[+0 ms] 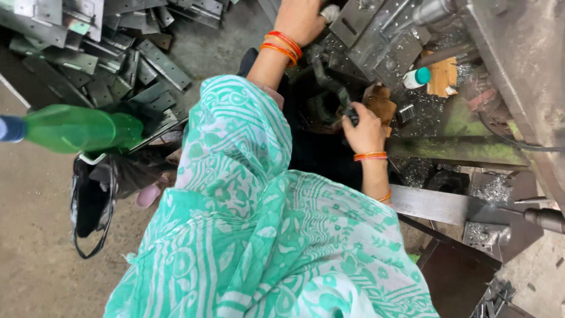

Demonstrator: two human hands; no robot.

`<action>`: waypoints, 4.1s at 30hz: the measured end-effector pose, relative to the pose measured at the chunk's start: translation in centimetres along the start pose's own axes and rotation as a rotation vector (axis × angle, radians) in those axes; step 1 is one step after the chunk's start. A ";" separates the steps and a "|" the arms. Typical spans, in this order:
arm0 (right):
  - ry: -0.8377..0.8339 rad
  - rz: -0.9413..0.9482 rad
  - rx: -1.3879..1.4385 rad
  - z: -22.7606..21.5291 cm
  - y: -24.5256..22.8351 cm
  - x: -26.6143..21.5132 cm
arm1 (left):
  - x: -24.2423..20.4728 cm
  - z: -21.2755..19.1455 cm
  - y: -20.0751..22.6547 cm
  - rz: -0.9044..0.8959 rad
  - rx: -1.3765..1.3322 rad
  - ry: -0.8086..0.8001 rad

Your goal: The person repeatedly picks up metal hinge-like parts from a bin, places them under a drill press, and operates the machine to drill holes. After each cycle, the person removes the processed part and returns it to the bin. The task is performed continuously with one part at a time.

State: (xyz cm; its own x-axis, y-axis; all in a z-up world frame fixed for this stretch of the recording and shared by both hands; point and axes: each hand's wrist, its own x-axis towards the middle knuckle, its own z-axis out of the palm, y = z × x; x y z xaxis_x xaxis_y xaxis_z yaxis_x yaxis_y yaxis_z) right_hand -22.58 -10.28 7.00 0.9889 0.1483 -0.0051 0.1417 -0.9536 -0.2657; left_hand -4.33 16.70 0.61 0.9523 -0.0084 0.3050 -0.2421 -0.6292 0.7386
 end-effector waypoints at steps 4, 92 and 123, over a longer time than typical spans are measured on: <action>0.019 -0.013 -0.095 -2.1 -2.8 0.5 | -6.3 -2.2 -7.5 -0.112 0.144 0.186; -0.239 0.089 -0.019 1.3 1.3 0.8 | 0.7 13.3 6.6 0.523 0.514 -0.332; 0.072 0.127 0.188 11.3 1.9 -4.9 | 2.5 13.1 9.7 0.306 0.658 -0.193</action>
State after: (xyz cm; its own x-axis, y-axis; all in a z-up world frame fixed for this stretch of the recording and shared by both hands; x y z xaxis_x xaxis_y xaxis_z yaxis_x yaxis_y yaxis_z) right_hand -27.69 -9.89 -4.38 0.9998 0.0042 0.0174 0.0115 -0.8966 -0.4426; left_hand -1.92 0.42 0.66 0.8905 -0.3560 0.2833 -0.3984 -0.9109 0.1075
